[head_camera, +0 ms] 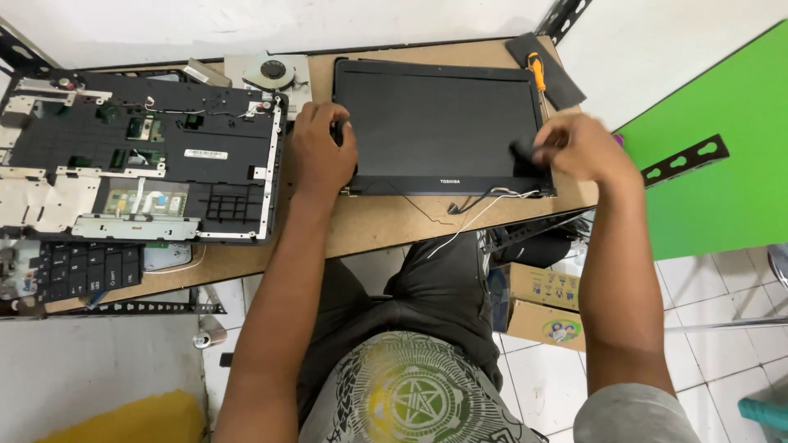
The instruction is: Unscrewing screen hinges and removing the bezel from a laptop during disassembly.
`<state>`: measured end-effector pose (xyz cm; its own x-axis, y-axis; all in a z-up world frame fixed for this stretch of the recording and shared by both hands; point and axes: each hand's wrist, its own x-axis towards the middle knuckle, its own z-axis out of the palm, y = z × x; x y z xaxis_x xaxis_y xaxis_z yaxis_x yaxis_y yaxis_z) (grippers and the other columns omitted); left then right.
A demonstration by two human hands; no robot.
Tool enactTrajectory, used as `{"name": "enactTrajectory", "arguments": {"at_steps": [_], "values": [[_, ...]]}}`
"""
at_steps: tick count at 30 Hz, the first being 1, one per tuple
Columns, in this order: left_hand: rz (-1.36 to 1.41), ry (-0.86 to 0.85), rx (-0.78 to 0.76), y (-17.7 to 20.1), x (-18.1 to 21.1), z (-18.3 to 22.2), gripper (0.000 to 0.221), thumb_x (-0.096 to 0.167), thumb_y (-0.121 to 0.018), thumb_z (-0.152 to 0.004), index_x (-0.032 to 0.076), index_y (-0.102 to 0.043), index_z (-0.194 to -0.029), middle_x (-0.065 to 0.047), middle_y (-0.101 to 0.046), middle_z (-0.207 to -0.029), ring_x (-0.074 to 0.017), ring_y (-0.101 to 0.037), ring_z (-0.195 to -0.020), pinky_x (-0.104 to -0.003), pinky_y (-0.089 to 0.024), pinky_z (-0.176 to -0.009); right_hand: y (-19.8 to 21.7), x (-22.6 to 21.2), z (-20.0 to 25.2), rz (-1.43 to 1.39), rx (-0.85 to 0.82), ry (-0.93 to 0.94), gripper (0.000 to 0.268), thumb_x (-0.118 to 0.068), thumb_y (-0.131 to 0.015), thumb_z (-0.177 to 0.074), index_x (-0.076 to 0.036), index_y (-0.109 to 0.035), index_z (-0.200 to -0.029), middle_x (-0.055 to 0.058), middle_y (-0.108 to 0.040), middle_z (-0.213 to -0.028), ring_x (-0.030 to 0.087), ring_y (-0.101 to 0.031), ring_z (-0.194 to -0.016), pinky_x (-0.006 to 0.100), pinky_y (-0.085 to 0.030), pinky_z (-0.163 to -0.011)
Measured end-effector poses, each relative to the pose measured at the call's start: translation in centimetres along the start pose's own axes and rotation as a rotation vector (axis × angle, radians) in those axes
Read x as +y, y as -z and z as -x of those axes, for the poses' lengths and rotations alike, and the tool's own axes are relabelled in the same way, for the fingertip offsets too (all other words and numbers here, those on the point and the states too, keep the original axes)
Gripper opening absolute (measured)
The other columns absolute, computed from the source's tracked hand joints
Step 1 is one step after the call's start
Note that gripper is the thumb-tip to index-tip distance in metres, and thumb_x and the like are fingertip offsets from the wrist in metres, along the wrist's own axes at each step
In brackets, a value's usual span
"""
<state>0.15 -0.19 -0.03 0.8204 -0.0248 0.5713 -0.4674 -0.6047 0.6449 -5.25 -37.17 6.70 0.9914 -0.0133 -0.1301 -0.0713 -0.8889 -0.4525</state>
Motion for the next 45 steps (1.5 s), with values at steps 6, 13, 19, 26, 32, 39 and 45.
{"name": "enactTrajectory", "arguments": {"at_steps": [6,13,19,26,32,39,45], "values": [[0.025,0.003,-0.001,0.4,0.4,0.0,0.017,-0.001,-0.061,-0.083,0.012,-0.052,-0.090,-0.005,-0.046,-0.086,-0.0284,-0.056,-0.085,-0.041,-0.054,-0.069,0.7,-1.7,0.4,-0.227,-0.088,0.028,0.021,-0.007,-0.076,-0.073,-0.002,-0.069,-0.092,0.018,-0.067,-0.081,0.032,-0.060,-0.075,0.044,-0.046,-0.073],[0.032,-0.005,0.011,0.1,0.2,0.0,0.018,-0.002,-0.060,-0.083,0.013,-0.053,-0.089,-0.004,-0.047,-0.086,-0.0267,-0.057,-0.084,-0.040,-0.053,-0.069,-0.4,0.8,-1.2,-0.073,-0.068,-0.012,0.021,-0.007,-0.075,-0.073,-0.002,-0.071,-0.092,0.021,-0.068,-0.081,0.038,-0.064,-0.075,0.045,-0.047,-0.069],[0.008,0.000,0.004,0.4,0.2,0.1,0.017,-0.001,-0.061,-0.083,0.012,-0.054,-0.091,-0.005,-0.047,-0.086,-0.0275,-0.057,-0.084,-0.041,-0.053,-0.070,-0.2,-2.5,0.0,-0.030,0.177,-0.023,0.019,-0.012,-0.075,-0.073,-0.011,-0.071,-0.092,0.011,-0.068,-0.081,0.032,-0.066,-0.076,0.041,-0.049,-0.069],[0.015,0.000,0.009,0.2,0.2,-0.1,0.018,-0.001,-0.061,-0.082,0.013,-0.054,-0.090,-0.004,-0.048,-0.086,-0.0272,-0.057,-0.085,-0.041,-0.053,-0.071,-1.5,-3.5,-1.1,-0.011,0.025,0.012,0.017,-0.011,-0.071,-0.074,-0.009,-0.072,-0.090,0.014,-0.068,-0.080,0.034,-0.064,-0.078,0.043,-0.048,-0.072],[-0.030,0.002,0.026,0.1,0.4,-0.4,0.017,0.001,-0.063,-0.081,0.014,-0.056,-0.089,-0.003,-0.050,-0.086,-0.0260,-0.059,-0.084,-0.040,-0.053,-0.070,-1.7,-0.1,-4.2,0.150,0.278,-0.094,0.020,-0.024,-0.076,-0.071,-0.025,-0.072,-0.090,0.002,-0.069,-0.084,0.030,-0.067,-0.083,0.041,-0.051,-0.072],[-0.010,0.016,0.023,-0.3,-0.4,0.2,0.018,0.002,-0.064,-0.080,0.015,-0.055,-0.089,-0.003,-0.049,-0.087,-0.0268,-0.058,-0.084,-0.040,-0.052,-0.070,0.5,-8.2,2.8,-0.129,-0.232,0.133,0.015,-0.002,-0.069,-0.075,0.001,-0.070,-0.089,0.025,-0.069,-0.082,0.042,-0.066,-0.080,0.049,-0.048,-0.077],[-0.033,0.022,0.036,-0.1,0.2,0.1,0.017,0.003,-0.064,-0.080,0.015,-0.056,-0.089,-0.002,-0.051,-0.086,-0.0249,-0.059,-0.085,-0.038,-0.052,-0.071,-0.3,-0.8,-0.1,0.341,-0.041,-0.098,0.023,-0.010,-0.068,-0.068,-0.013,-0.074,-0.089,0.016,-0.071,-0.081,0.040,-0.067,-0.086,0.047,-0.051,-0.079]]}}
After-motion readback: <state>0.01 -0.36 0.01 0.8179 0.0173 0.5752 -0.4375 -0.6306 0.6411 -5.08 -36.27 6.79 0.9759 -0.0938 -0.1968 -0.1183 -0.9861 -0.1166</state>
